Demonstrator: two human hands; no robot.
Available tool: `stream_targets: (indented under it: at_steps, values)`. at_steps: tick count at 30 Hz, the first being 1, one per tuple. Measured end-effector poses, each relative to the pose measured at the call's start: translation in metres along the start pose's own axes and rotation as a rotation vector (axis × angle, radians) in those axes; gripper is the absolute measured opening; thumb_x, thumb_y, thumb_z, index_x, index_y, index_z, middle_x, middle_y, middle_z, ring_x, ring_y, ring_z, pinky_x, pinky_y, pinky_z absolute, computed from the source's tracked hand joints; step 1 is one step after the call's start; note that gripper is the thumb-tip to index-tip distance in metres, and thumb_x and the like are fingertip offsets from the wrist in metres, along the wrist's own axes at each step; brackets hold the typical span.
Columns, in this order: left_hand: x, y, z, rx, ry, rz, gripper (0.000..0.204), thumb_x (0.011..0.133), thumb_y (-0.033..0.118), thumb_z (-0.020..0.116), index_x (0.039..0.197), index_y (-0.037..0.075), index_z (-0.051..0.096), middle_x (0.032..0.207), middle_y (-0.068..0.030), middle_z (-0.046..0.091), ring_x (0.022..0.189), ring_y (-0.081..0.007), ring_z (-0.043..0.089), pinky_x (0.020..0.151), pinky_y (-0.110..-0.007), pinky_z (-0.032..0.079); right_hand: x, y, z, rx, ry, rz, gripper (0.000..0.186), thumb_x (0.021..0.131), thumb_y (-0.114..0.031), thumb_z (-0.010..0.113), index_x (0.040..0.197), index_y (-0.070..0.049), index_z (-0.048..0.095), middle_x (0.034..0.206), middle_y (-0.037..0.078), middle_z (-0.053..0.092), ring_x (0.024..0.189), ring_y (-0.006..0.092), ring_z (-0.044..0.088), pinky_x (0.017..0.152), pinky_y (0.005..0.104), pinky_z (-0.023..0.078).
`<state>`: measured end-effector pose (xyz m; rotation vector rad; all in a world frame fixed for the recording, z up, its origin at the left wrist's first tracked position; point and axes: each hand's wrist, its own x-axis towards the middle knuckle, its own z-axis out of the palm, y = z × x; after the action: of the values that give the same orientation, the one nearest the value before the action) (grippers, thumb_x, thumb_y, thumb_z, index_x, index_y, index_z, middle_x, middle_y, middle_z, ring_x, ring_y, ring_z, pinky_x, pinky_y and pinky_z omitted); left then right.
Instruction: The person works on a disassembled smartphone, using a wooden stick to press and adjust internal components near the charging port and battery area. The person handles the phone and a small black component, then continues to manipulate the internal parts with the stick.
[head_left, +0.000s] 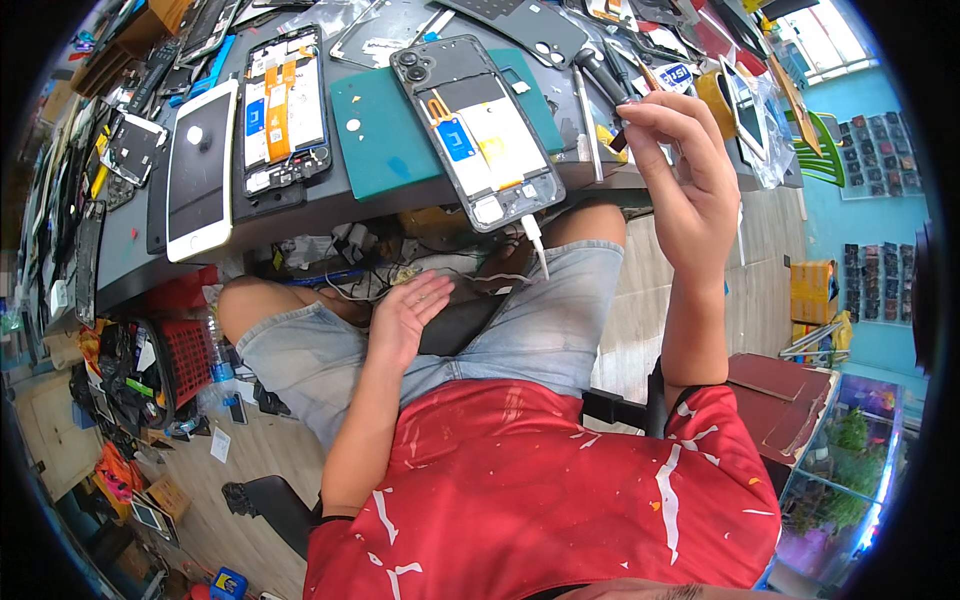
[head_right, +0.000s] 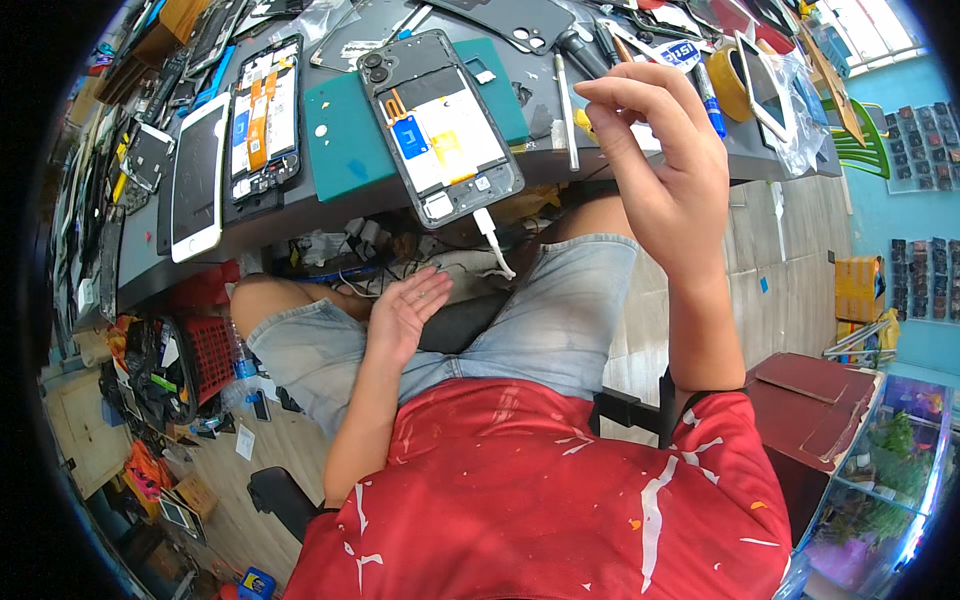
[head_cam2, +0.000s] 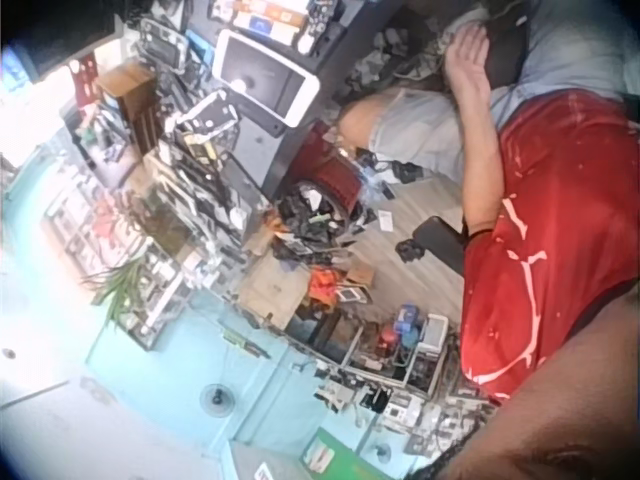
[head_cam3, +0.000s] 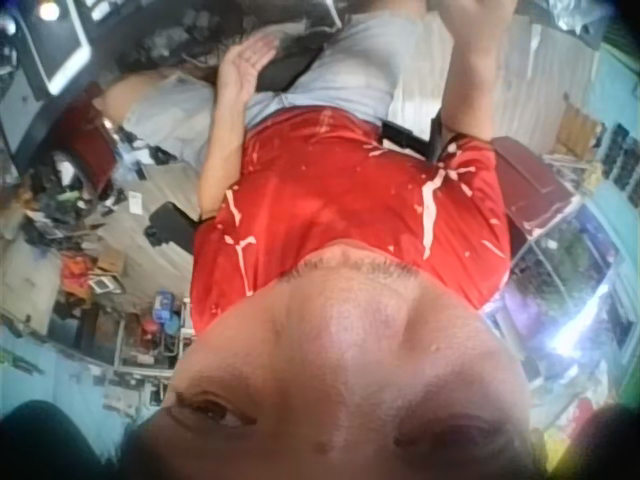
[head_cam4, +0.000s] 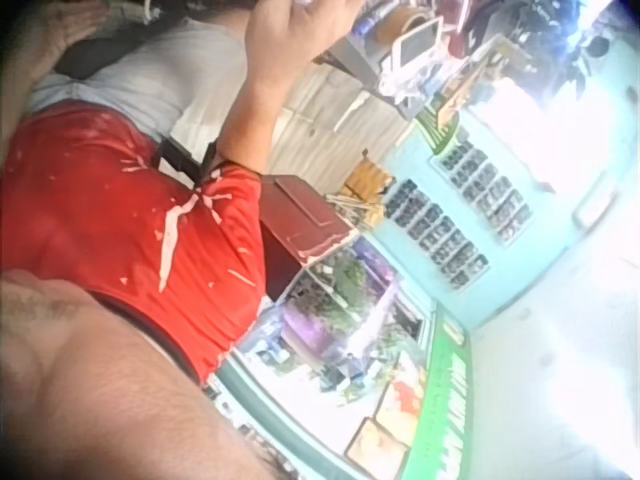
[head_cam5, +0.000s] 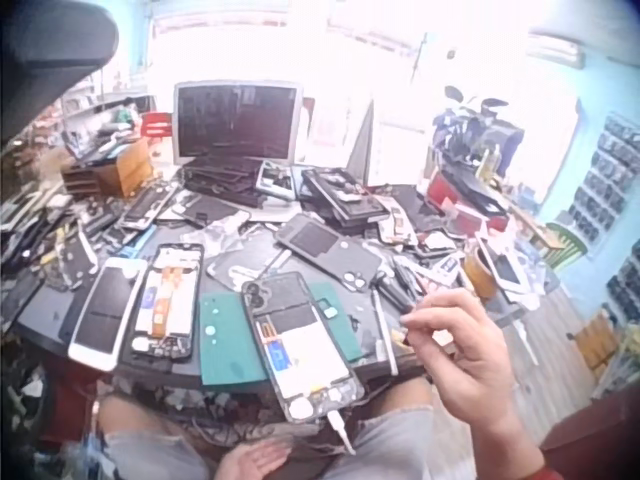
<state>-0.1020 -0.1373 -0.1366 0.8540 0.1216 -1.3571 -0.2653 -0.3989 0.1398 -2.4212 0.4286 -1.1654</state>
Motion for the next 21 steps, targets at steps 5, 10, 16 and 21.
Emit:
stream_targets:
  at_steps: [5, 10, 16, 21]
  values:
    - [0.001, -0.001, 0.009, 0.021, -0.005, -0.01, 0.052, 0.111, 0.019, 0.05, 0.149, -0.016, 0.055, 0.148, -0.0341, 0.065, 0.138, -0.0425, 0.067, 0.12, -0.049, 0.054, 0.001, 0.001, 0.003, -0.026, -0.025, 0.007, 0.017, 0.098, 0.005, 0.076, 0.115, 0.002, 0.078, 0.113, 0.009, 0.074, 0.095, 0.0168, 0.069, 0.085, 0.0286, 0.056]
    - [-0.003, 0.001, 0.011, 0.11, -0.06, 0.094, 0.054, 0.111, 0.019, 0.05, 0.151, -0.017, 0.053, 0.15, -0.0349, 0.063, 0.14, -0.0442, 0.065, 0.122, -0.05, 0.052, 0.001, 0.004, 0.008, 0.087, 0.051, 0.001, 0.019, 0.098, 0.006, 0.077, 0.118, 0.004, 0.077, 0.117, 0.01, 0.075, 0.1, 0.0154, 0.069, 0.087, 0.0271, 0.055]
    - [-0.031, 0.02, 0.039, -0.124, -0.187, 0.059, 0.066, 0.114, 0.031, 0.045, 0.159, -0.017, 0.043, 0.162, -0.0383, 0.05, 0.154, -0.0482, 0.05, 0.131, -0.056, 0.04, 0.004, -0.014, -0.002, 0.035, -0.063, -0.146, 0.019, 0.094, 0.004, 0.082, 0.113, 0.003, 0.08, 0.117, 0.012, 0.075, 0.094, 0.0158, 0.067, 0.079, 0.0286, 0.054]
    - [-0.088, 0.053, 0.096, -0.195, -0.367, 0.152, 0.072, 0.116, 0.039, 0.039, 0.164, -0.015, 0.039, 0.167, -0.039, 0.044, 0.159, -0.0482, 0.043, 0.132, -0.057, 0.037, -0.009, -0.063, -0.002, 0.029, -0.292, -0.191, 0.028, 0.077, 0.005, 0.087, 0.105, 0.003, 0.083, 0.115, 0.013, 0.063, 0.098, 0.0232, 0.063, 0.083, 0.034, 0.05]
